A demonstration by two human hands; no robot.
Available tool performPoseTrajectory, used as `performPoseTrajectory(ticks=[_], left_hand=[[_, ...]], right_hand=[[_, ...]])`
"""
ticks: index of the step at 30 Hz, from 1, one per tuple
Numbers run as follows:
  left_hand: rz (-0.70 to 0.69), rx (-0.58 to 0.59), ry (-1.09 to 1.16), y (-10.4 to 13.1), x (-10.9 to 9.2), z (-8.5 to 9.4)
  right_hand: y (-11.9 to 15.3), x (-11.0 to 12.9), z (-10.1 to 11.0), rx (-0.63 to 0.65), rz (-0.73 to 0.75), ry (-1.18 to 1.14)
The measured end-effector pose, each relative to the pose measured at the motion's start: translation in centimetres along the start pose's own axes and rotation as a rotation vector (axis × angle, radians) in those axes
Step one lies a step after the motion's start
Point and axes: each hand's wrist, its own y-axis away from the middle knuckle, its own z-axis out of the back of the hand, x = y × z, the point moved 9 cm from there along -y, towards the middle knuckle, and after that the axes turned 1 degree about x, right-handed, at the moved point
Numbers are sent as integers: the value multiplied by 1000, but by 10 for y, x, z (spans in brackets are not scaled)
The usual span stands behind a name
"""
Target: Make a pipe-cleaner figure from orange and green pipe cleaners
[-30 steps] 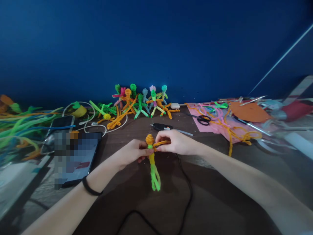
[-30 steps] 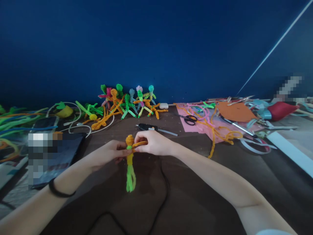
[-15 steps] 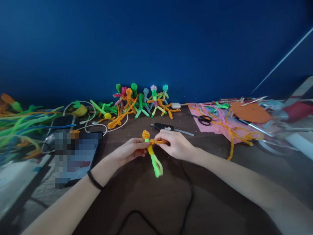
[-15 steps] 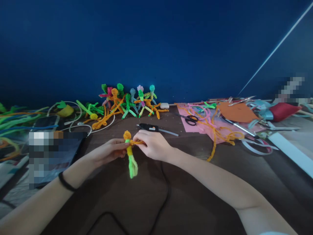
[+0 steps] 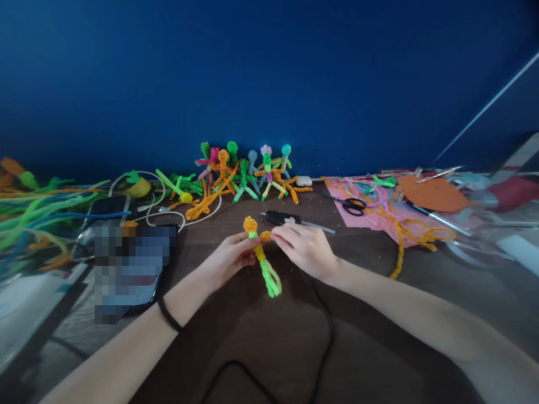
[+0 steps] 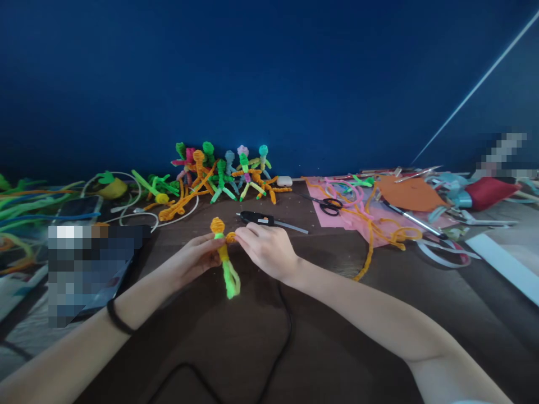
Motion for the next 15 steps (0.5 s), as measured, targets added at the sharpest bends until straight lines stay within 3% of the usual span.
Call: performPoseTrajectory(ticks=[3, 8, 15], left_hand=[[-85, 4, -158, 2, -4, -4], [-267, -89, -401, 9, -16, -5], [-292, -231, -325, 13, -23, 8]], right_hand=[[0, 2, 2, 6, 16, 30], [1, 10, 6, 11, 7, -80], [5, 24, -1, 26, 62, -211]])
